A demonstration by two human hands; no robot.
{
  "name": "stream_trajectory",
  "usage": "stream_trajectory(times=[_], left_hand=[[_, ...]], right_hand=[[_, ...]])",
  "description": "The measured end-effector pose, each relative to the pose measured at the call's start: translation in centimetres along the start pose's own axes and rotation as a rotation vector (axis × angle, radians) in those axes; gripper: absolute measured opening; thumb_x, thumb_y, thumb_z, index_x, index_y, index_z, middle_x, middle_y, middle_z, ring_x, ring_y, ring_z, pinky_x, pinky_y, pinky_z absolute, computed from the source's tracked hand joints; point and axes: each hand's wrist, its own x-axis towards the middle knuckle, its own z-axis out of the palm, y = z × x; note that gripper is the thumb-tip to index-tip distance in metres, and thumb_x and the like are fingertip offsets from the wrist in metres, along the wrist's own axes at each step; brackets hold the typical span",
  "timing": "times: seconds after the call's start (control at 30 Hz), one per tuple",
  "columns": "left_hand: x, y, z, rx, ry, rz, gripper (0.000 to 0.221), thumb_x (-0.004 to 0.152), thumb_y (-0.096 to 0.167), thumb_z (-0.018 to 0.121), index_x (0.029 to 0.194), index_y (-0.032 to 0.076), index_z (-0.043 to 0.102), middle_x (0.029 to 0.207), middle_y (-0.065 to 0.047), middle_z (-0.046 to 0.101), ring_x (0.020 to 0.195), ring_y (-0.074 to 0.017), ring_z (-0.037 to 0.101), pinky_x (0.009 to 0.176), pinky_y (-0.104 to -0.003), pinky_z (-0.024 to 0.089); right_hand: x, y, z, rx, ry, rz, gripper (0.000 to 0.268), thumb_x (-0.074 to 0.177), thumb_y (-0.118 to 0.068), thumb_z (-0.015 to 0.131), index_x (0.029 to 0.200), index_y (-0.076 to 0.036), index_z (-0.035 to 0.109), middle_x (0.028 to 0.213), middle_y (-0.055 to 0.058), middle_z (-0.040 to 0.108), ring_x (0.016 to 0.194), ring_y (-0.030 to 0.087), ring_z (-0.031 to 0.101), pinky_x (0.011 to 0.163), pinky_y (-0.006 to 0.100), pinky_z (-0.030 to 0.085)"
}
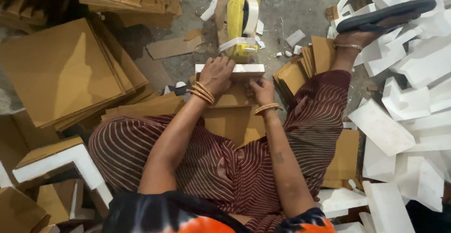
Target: The person sits on the floor and repeatedly assembles small cardboard boxes by inserting white foam inserts and sealing the flaps with a handheld tape dispenser. The person handles multiple boxes one at a time, placing finished units aside.
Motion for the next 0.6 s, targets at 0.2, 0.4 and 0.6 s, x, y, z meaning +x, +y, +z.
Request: stream_trajectory(times=[0.2, 0.4, 0.6], left_hand=[[0.1, 0.1, -0.5, -0.001, -0.041, 0.019, 0.039, 0.066, 0.019, 0.074, 0.101, 0.007, 0.061, 0.098, -0.013, 0.063, 0.096, -0.0318, 0.061, 0.081, -0.045, 0.045], [0.0, -0.3, 0.3, -0.009, -0.033, 0.018, 0.036, 0.070, 0.017, 0.071, 0.103, 0.008, 0.061, 0.103, -0.012, 0.064, 0.102, -0.0316, 0.061, 0.085, -0.046, 0.045], [-0.3, -0.2, -0.4, 0.021, -0.005, 0.035, 0.041, 0.072, 0.012, 0.069, 0.112, 0.006, 0.062, 0.104, -0.012, 0.064, 0.100, -0.0308, 0.061, 0.086, -0.045, 0.045]], right_hand=[[-0.6, -2.1, 1.0, -0.522, 0.306, -0.116, 0.027, 0.083, -0.020, 0.081, 0.089, 0.002, 0.066, 0.077, 0.010, 0.070, 0.066, 0.020, 0.068, 0.058, 0.036, 0.057], [1.6, -1.6, -2.3, -0.861, 0.223, -0.168, 0.035, 0.081, -0.019, 0.082, 0.109, -0.003, 0.068, 0.092, 0.015, 0.074, 0.080, 0.026, 0.071, 0.075, 0.038, 0.057], [1.8, -3.7, -4.3, -0.582, -0.085, -0.276, 0.043, 0.085, -0.007, 0.068, 0.127, -0.002, 0.062, 0.111, 0.010, 0.072, 0.100, 0.020, 0.069, 0.087, 0.034, 0.058]])
